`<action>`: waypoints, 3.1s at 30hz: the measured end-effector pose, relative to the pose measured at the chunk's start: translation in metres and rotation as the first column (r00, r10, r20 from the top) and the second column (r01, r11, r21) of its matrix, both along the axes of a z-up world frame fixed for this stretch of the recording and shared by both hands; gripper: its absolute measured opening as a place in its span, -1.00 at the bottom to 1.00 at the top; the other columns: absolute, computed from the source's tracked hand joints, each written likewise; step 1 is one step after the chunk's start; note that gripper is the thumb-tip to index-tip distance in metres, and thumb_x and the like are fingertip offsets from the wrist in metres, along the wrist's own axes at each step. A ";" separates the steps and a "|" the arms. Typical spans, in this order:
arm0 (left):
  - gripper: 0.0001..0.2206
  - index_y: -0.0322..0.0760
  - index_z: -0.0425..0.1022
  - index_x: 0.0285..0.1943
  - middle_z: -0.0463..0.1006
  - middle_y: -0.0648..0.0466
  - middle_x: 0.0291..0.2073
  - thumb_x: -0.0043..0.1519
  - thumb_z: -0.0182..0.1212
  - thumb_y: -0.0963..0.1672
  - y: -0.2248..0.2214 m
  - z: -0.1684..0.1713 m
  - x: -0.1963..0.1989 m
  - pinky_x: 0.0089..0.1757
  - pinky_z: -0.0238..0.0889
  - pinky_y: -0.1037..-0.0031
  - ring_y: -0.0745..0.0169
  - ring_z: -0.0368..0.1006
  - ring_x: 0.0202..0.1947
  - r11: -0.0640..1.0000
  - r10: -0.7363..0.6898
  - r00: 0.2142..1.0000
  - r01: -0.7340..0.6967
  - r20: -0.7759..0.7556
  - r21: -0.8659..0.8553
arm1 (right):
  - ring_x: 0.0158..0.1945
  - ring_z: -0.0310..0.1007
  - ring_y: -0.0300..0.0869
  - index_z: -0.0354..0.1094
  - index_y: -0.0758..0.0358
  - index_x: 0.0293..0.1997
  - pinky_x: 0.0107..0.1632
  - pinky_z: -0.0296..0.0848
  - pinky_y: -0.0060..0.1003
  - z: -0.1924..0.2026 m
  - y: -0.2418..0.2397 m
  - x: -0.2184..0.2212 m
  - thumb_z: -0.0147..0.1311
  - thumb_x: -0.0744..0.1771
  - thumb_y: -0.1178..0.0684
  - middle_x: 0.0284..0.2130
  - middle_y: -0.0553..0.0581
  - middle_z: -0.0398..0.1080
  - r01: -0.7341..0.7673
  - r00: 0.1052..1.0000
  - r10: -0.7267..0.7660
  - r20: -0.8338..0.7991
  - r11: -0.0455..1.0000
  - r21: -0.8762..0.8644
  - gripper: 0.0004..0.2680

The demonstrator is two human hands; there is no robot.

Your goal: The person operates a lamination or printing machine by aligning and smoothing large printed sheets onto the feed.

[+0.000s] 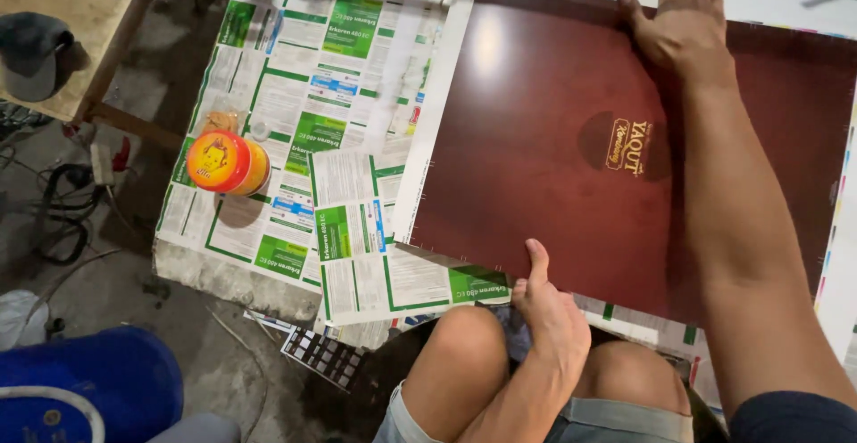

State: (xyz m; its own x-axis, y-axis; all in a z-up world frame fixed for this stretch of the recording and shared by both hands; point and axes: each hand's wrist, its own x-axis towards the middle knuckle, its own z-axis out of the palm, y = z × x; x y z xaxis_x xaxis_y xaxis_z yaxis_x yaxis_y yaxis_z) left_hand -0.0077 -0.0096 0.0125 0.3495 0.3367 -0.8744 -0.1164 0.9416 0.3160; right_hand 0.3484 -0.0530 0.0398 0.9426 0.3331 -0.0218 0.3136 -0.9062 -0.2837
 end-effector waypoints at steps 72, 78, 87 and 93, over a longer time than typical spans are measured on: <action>-0.64 -0.40 0.51 0.10 0.43 -0.24 0.09 0.14 0.32 -0.12 0.044 0.019 -0.065 0.05 0.26 0.01 -0.36 0.36 0.15 -0.842 -0.396 0.609 0.058 -0.688 0.536 | 0.56 -0.65 0.36 -0.44 -0.45 0.57 0.35 -0.56 0.61 -0.002 -0.058 -0.203 -0.39 0.31 -0.60 0.57 0.11 -0.56 0.039 0.992 -0.059 -0.109 0.982 -0.184 -0.38; -0.76 -0.32 0.50 0.02 0.48 -0.11 -0.05 0.17 0.25 -0.20 0.044 0.021 -0.061 0.05 0.32 0.14 -0.21 0.44 0.10 -0.897 -0.285 0.568 0.126 -0.772 0.424 | 0.56 -0.68 0.35 -0.44 -0.40 0.58 0.38 -0.57 0.54 -0.001 -0.045 -0.174 -0.36 0.30 -0.61 0.56 0.13 -0.57 0.044 0.992 -0.059 -0.114 0.990 -0.133 -0.34; -0.64 -0.36 0.46 0.14 0.48 -0.05 -0.06 0.14 0.27 -0.20 0.053 -0.013 -0.038 -0.11 0.36 0.14 -0.08 0.48 -0.02 -0.956 -0.172 0.584 0.095 -0.793 0.278 | 0.57 -0.69 0.27 -0.45 -0.28 0.58 0.35 -0.56 0.57 -0.015 -0.040 -0.229 -0.27 0.30 -0.60 0.55 0.18 -0.60 -0.003 0.997 -0.006 -0.075 0.993 -0.119 -0.30; -0.15 -0.22 0.22 0.42 0.20 -0.15 0.39 -0.12 0.51 -0.03 0.071 0.051 -0.017 0.16 0.10 -0.12 -0.24 0.14 0.36 -0.989 -0.131 0.374 0.010 -0.918 0.146 | 0.59 -0.52 0.24 -0.40 -0.27 0.58 0.33 -0.38 0.63 -0.016 -0.072 -0.309 0.06 0.24 -0.52 0.56 0.17 -0.48 -0.055 0.991 0.043 -0.130 0.994 -0.091 -0.21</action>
